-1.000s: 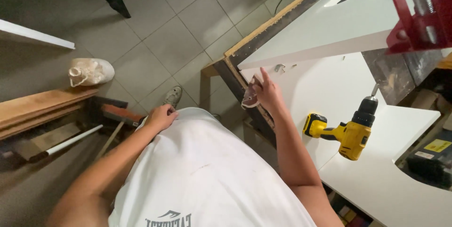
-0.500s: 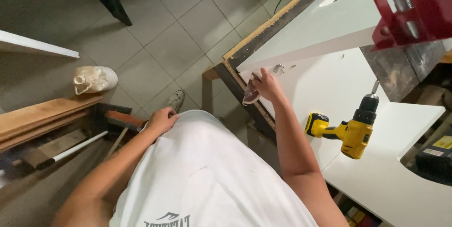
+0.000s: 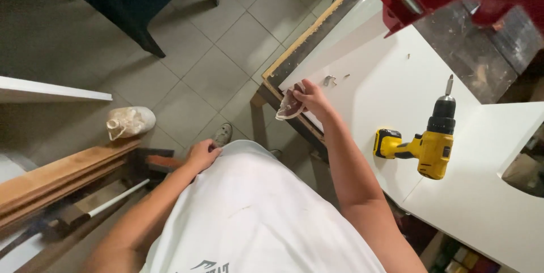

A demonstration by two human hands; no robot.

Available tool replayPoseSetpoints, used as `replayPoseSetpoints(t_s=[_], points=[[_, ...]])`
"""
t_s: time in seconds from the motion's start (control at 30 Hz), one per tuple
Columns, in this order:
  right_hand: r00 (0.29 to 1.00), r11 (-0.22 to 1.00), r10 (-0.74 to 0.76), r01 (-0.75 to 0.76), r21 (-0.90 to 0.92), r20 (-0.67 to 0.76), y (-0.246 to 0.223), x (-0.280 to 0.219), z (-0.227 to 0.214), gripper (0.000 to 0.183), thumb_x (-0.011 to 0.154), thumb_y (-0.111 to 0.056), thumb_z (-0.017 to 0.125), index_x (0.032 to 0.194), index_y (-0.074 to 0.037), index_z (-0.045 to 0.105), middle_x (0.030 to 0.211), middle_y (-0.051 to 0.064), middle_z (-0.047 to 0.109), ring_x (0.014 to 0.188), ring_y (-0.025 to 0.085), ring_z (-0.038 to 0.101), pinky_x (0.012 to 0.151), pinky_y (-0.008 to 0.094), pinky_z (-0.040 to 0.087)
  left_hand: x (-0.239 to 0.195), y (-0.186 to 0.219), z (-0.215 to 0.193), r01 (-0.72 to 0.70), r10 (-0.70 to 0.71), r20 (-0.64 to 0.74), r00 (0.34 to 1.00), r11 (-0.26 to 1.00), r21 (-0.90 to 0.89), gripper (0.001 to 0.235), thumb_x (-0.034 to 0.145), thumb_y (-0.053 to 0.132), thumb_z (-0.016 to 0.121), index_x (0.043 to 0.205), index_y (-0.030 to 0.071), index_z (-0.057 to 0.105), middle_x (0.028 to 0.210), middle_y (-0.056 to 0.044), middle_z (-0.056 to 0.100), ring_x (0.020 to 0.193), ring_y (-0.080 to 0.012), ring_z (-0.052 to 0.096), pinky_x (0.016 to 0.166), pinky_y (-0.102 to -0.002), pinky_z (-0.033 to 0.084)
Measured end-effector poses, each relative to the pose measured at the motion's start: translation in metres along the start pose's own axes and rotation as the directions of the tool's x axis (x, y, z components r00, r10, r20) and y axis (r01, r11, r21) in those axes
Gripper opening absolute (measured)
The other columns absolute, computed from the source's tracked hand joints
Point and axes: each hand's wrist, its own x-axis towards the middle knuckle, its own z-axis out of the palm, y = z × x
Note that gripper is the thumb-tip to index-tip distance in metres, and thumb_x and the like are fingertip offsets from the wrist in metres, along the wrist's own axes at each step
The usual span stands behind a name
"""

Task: Using a power drill to drive screws into cabinet panels and hinges for assembly.

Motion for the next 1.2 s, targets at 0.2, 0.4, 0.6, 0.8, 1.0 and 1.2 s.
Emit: replayPoseSetpoints(t_s=[0.2, 0.4, 0.6, 0.8, 1.0, 1.2], points=[[0.989, 0.985, 0.006, 0.019, 0.170, -0.146, -0.004, -0.039, 0.010, 0.024, 0.098, -0.023, 0.072, 0.116, -0.007, 0.072, 0.094, 0.010, 0.069, 0.072, 0.020, 0.066, 0.049, 0.030, 0.056, -0.007, 0.035, -0.029, -0.022, 0.022, 0.004, 1.000, 0.999, -0.044, 0.038, 0.093, 0.044, 0.073, 0.118, 0.015, 0.077, 0.114, -0.013, 0.079, 0.116, -0.0359, 0.072, 0.097, -0.047, 0.057], [0.594, 0.998, -0.021, 0.055, 0.015, -0.804, 0.014, -0.016, 0.009, 0.014, 0.090, -0.031, 0.075, 0.088, -0.018, 0.070, 0.076, 0.008, 0.073, 0.080, 0.033, 0.075, 0.074, 0.049, 0.057, 0.003, 0.163, -0.086, -0.290, 0.274, -0.156, 0.949, 0.952, -0.094, 0.043, 0.089, 0.039, 0.082, 0.124, 0.017, 0.073, 0.116, -0.011, 0.078, 0.114, -0.0315, 0.073, 0.095, -0.046, 0.058], [0.545, 0.993, 0.037, 0.076, 0.092, -0.838, -0.002, 0.019, 0.036, 0.019, 0.086, -0.027, 0.082, 0.093, -0.021, 0.065, 0.081, 0.003, 0.075, 0.082, 0.029, 0.077, 0.078, 0.047, 0.060, 0.023, 0.281, -0.088, -0.593, 0.562, -0.244, 0.790, 0.802, -0.072, 0.077, 0.079, 0.027, 0.092, 0.146, 0.009, 0.056, 0.139, -0.020, 0.068, 0.131, -0.0367, 0.064, 0.103, -0.047, 0.060], [0.616, 0.955, 0.095, 0.166, 0.247, -0.782, 0.001, 0.028, 0.072, 0.010, 0.091, -0.028, 0.075, 0.091, -0.018, 0.077, 0.084, 0.006, 0.080, 0.089, 0.031, 0.078, 0.086, 0.045, 0.056, 0.036, 0.303, -0.063, -0.584, 0.572, -0.155, 0.806, 0.811, -0.041, 0.072, 0.085, 0.038, 0.087, 0.145, 0.012, 0.059, 0.134, -0.017, 0.071, 0.127, -0.0372, 0.067, 0.102, -0.049, 0.061], [0.594, 0.919, 0.134, 0.225, 0.324, -0.793, 0.025, 0.058, 0.077, 0.017, 0.095, -0.024, 0.071, 0.103, -0.012, 0.080, 0.095, 0.013, 0.081, 0.097, 0.031, 0.077, 0.090, 0.049, 0.055, 0.020, 0.309, -0.065, -0.600, 0.584, -0.157, 0.796, 0.796, -0.081, 0.070, 0.086, 0.030, 0.086, 0.146, 0.010, 0.057, 0.131, -0.020, 0.072, 0.124, -0.0401, 0.069, 0.097, -0.050, 0.062], [0.630, 0.839, 0.180, 0.303, 0.452, -0.755, 0.007, 0.046, 0.091, 0.017, 0.097, -0.017, 0.072, 0.111, -0.014, 0.081, 0.098, 0.008, 0.083, 0.089, 0.014, 0.074, 0.086, 0.036, 0.058, 0.007, 0.314, -0.075, -0.597, 0.587, -0.127, 0.799, 0.801, -0.052, 0.074, 0.087, 0.034, 0.086, 0.149, 0.010, 0.053, 0.131, -0.022, 0.071, 0.122, -0.0424, 0.069, 0.096, -0.053, 0.062]])
